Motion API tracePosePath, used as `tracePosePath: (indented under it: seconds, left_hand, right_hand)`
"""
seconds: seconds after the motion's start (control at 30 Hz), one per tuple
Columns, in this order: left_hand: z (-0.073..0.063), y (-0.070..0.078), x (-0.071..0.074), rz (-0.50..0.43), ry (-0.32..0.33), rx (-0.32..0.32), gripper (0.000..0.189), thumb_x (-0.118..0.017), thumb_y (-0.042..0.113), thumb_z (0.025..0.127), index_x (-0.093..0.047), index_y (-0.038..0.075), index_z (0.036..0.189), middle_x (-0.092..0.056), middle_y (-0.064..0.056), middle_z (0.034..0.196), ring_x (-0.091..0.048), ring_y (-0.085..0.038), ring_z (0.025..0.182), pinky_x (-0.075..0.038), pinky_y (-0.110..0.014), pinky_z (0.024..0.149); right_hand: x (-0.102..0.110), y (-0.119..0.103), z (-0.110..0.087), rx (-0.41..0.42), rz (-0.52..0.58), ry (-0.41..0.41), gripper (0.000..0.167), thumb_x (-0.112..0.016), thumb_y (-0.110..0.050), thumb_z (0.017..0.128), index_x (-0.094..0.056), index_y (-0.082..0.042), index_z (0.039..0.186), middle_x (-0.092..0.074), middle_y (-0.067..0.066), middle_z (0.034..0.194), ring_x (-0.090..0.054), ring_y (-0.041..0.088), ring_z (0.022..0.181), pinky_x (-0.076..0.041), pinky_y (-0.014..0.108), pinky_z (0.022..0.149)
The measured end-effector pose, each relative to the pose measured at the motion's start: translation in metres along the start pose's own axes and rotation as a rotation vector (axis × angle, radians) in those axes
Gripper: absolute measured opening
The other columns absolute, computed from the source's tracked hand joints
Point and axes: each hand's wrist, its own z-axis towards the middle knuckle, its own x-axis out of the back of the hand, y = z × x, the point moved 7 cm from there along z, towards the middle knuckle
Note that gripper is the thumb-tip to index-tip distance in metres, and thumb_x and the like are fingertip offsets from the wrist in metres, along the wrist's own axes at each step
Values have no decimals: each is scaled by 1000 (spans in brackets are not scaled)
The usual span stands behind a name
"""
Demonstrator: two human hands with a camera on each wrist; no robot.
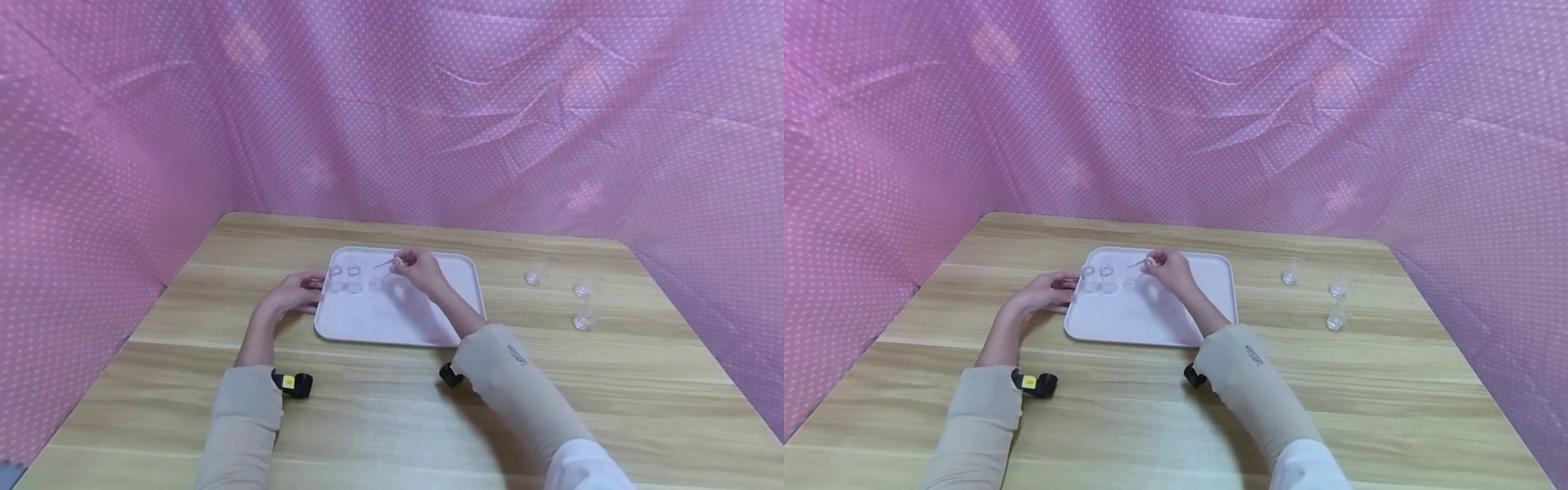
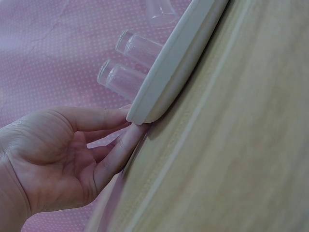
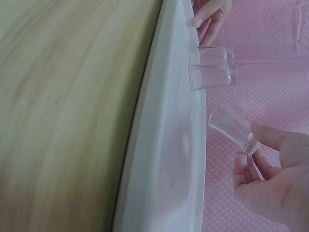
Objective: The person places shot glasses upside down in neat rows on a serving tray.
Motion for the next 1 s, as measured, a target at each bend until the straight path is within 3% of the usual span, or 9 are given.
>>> tracePosePath:
  seconds: [0.2, 0.43, 0.63, 1.0]
  left_hand:
    - [-1, 1, 1, -7, -12, -17, 58, -57, -6, 85, -32, -5, 138, -40, -26, 129, -53, -33, 103, -53, -35, 80]
    - [-3, 4, 0, -8, -9, -11, 57, -56, -6, 85, -32, -4, 138, -41, -25, 129, -52, -33, 103, -53, -35, 80]
    - [-2, 2, 0, -13, -13, -16, 58, -56, -6, 85, -32, -5, 137, -41, -26, 129, -52, -34, 104, -53, -35, 80]
    - [0, -1, 1, -8, -9, -8, 58, -57, -5, 85, -32, -5, 137, -40, -26, 129, -53, -33, 103, -54, -35, 79]
  right_hand:
    - [-7, -2, 5, -32, 77, -17, 32, -70, -10, 80, -63, -2, 110, -62, 9, 103, -53, 18, 88, -50, 28, 77]
    - [-20, -13, 9, 37, -19, -53, 28, -72, -6, 77, -67, -2, 104, -63, 7, 106, -55, 18, 83, -48, 21, 66]
    - [-31, -19, 11, 99, -98, -72, 25, -72, -5, 76, -69, -2, 101, -64, 7, 104, -55, 18, 82, -48, 24, 69]
    - [-42, -14, 12, 80, -108, -73, 25, -73, -5, 75, -70, -5, 100, -65, 5, 96, -53, 14, 78, -44, 21, 63]
